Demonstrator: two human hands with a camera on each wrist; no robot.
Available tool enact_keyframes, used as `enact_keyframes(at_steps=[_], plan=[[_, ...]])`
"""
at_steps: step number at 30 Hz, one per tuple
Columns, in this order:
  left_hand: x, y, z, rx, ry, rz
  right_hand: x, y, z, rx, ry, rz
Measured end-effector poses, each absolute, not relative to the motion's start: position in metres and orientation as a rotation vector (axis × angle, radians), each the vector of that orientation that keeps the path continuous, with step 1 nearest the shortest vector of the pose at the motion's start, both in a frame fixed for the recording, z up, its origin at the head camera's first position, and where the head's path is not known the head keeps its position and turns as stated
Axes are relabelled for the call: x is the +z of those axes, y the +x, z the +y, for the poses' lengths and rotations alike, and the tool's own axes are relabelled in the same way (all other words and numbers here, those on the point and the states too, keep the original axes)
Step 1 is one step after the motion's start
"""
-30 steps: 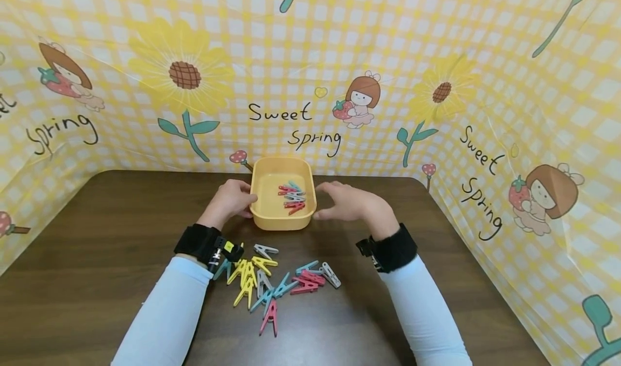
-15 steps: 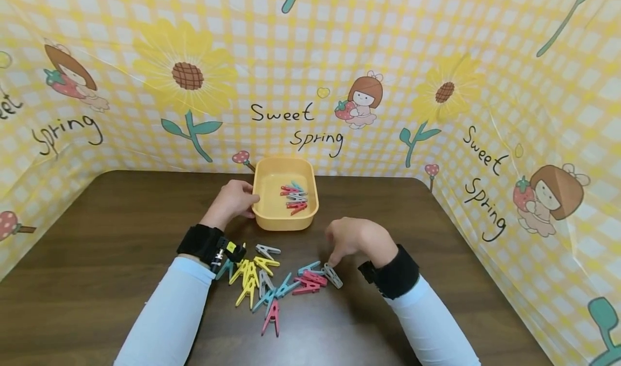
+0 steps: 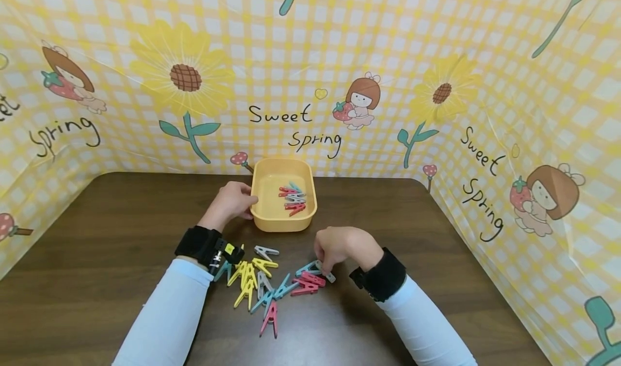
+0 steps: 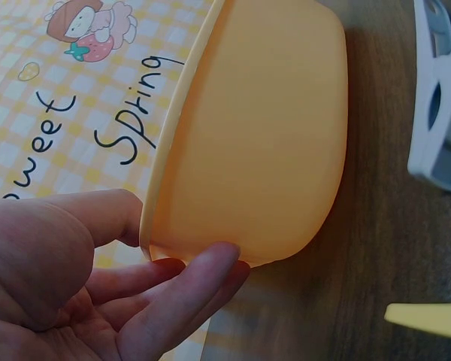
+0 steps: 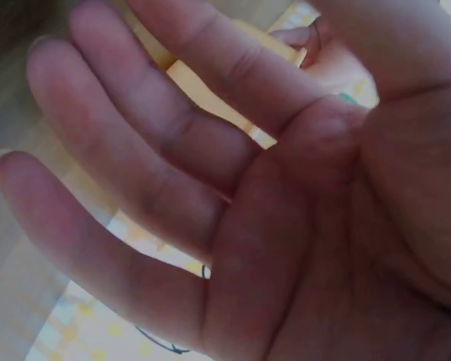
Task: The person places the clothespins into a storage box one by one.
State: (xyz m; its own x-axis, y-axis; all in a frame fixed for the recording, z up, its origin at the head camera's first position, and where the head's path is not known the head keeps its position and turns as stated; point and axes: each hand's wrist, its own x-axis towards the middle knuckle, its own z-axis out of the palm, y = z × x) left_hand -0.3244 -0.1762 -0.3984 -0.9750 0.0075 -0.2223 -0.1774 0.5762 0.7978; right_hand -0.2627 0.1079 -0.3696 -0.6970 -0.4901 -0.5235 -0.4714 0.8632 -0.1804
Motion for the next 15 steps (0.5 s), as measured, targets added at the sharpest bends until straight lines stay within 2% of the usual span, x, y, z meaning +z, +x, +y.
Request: enact_keyframes(at_steps=[15], plan=[[-0.396,-0.323,-0.175,1.362,-0.161,2.58,-0.378,-0.275,0.111,-0.009,-0.678,2.594]])
